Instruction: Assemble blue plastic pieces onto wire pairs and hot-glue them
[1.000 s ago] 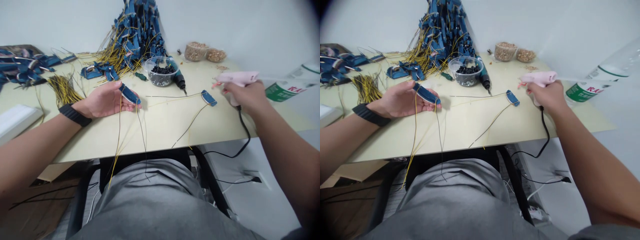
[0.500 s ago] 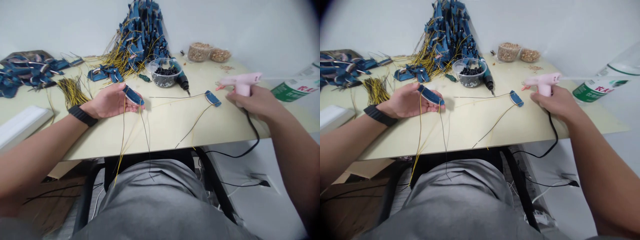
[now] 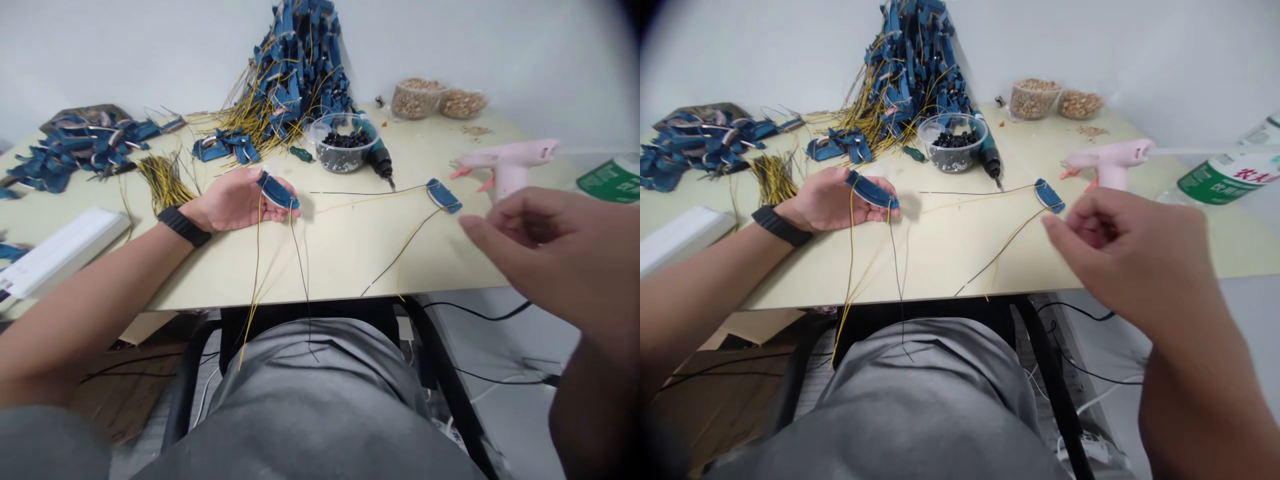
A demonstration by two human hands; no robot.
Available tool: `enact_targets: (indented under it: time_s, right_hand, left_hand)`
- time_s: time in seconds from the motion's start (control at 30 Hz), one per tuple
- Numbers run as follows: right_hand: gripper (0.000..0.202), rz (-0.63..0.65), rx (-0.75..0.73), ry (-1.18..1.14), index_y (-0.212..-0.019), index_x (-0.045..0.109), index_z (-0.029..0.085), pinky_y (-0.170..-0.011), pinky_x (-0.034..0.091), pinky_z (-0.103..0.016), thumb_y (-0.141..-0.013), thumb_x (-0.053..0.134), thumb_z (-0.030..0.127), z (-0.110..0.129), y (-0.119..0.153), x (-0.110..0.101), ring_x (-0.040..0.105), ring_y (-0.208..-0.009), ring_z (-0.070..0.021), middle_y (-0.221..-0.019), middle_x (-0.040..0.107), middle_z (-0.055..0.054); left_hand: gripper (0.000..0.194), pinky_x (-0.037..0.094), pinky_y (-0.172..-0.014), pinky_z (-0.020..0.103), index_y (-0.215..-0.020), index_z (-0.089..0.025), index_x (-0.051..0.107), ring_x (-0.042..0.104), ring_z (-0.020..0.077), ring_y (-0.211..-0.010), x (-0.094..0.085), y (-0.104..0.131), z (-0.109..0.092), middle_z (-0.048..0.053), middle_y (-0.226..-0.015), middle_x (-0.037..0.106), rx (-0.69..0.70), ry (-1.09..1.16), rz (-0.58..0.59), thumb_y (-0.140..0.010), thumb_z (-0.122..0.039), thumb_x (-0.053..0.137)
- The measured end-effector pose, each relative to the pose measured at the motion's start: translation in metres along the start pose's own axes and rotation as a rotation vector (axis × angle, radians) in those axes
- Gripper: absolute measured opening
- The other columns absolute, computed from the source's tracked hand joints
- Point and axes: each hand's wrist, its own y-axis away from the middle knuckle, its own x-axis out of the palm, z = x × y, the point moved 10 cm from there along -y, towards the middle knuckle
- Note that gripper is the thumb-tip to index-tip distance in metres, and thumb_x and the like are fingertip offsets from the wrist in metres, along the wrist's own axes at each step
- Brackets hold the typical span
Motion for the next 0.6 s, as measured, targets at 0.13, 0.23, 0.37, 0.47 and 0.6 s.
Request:
enact_targets:
  time_s: [0.13, 0.23, 0.37, 0.47, 0.6]
  right_hand:
    - [0.017, 0.027, -0.484, -0.295, -0.084, 0.065, 0.03, -0.07, 0.04, -0.045, -0.094, 0.079, 0.032, 0.123, -0.031, -0.001, 0.058, -0.062, -0.0239, -0.067, 0.064, 0.001]
    - [0.017, 0.169, -0.64, -0.334, -0.09, 0.072, 0.028, -0.079, 0.046, -0.042, -0.102, 0.081, 0.018, 0.178, -0.059, 0.025, 0.063, -0.072, -0.0227, -0.074, 0.068, 0.001]
    - [0.014, 0.278, -0.706, -0.447, -0.099, 0.083, 0.027, -0.079, 0.045, -0.04, -0.108, 0.085, 0.017, 0.217, -0.083, 0.063, 0.062, -0.075, -0.0213, -0.078, 0.069, 0.003]
    - [0.009, 0.293, -0.759, -0.535, -0.104, 0.088, 0.027, -0.078, 0.044, -0.04, -0.111, 0.089, 0.021, 0.229, -0.084, 0.086, 0.059, -0.074, -0.0198, -0.076, 0.067, 0.004]
    - [0.011, 0.288, -0.838, -0.619, -0.104, 0.089, 0.024, -0.081, 0.045, -0.037, -0.107, 0.09, 0.014, 0.232, -0.073, 0.104, 0.06, -0.073, -0.0175, -0.073, 0.063, 0.006]
  left_hand:
    - [0.072, 0.073, -0.08, 0.031, -0.124, -0.009, 0.095, 0.1, 0.0339, -0.105, 0.006, 0.0, -0.002, 0.017, -0.105, 0.097, 0.018, -0.003, 0.0, -0.093, -0.072, 0.108]
    - [0.072, 0.07, -0.078, 0.029, -0.123, -0.009, 0.094, 0.098, 0.0331, -0.103, 0.01, 0.001, -0.002, 0.017, -0.103, 0.095, 0.023, 0.012, -0.005, -0.089, -0.07, 0.111]
    - [0.072, 0.069, -0.083, 0.03, -0.128, -0.01, 0.092, 0.096, 0.0308, -0.107, 0.016, 0.002, -0.003, 0.018, -0.112, 0.095, 0.038, -0.008, 0.023, -0.097, -0.073, 0.11]
    - [0.068, 0.07, -0.089, 0.031, -0.126, -0.013, 0.09, 0.095, 0.0289, -0.107, 0.017, 0.002, -0.003, 0.014, -0.112, 0.094, 0.023, -0.042, 0.048, -0.096, -0.069, 0.114]
    - [0.063, 0.069, -0.087, 0.034, -0.123, -0.014, 0.09, 0.086, 0.0228, -0.093, 0.011, -0.001, -0.003, 0.011, -0.111, 0.092, 0.021, -0.068, 0.042, -0.093, -0.064, 0.115]
